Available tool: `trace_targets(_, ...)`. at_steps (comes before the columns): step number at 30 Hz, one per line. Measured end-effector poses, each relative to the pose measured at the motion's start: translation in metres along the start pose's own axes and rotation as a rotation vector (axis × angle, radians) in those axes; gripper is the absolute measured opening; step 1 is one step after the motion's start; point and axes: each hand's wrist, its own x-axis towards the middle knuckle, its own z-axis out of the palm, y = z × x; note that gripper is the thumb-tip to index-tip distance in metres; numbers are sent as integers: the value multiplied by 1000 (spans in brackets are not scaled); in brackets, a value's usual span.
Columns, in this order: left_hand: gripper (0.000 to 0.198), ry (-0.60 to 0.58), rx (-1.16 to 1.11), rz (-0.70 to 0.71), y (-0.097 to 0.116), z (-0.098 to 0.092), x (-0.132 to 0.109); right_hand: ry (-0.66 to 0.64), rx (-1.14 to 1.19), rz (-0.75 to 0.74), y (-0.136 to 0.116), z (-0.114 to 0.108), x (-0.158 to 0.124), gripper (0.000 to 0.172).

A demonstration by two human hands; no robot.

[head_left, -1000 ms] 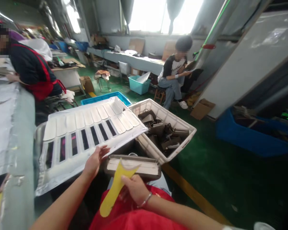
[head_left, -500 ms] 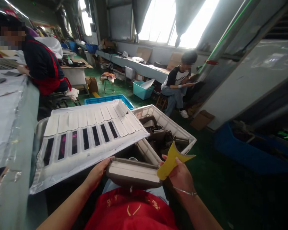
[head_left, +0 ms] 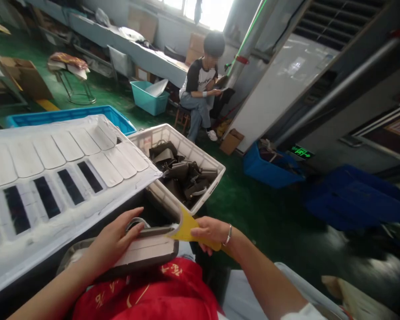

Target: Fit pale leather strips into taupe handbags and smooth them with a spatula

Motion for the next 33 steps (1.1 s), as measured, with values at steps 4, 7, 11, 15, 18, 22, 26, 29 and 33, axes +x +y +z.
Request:
trace_targets(4, 60, -260, -259, -71, 10, 10, 42, -181, -354, 238, -5, -11, -5, 45)
trace_targets(7, 59, -507, -241, -27, 25, 30, 60, -258, -599, 275, -10, -18, 5, 48)
trace_targets(11, 49, -749, -77, 53, 41, 49, 63, -259, -887, 178, -19, -24, 21, 36)
trace_targets(15, 46, -779, 36, 51, 48, 50, 64, -83, -1125, -7, -26, -14, 24, 33)
trace_targets(18, 47, -786, 66, 49, 45, 52, 65, 272, -1239, -91, -19, 5, 23, 35)
trace_targets(22, 49, -797, 37, 44, 33, 52, 65, 575, -1263, -195, 4, 23, 27, 42)
trace_targets(26, 61, -960, -73, -11, 26, 40, 75, 607, -1298, -360, 19, 15, 34, 38)
trace_targets(29, 63, -1096, -152, -24, 26, 33, 88, 607, -1311, -409, 21, 6, 36, 37)
trace_targets(33, 62, -1177, -211, -15, 27, 37, 101, 578, -1307, -418, 19, 4, 37, 37)
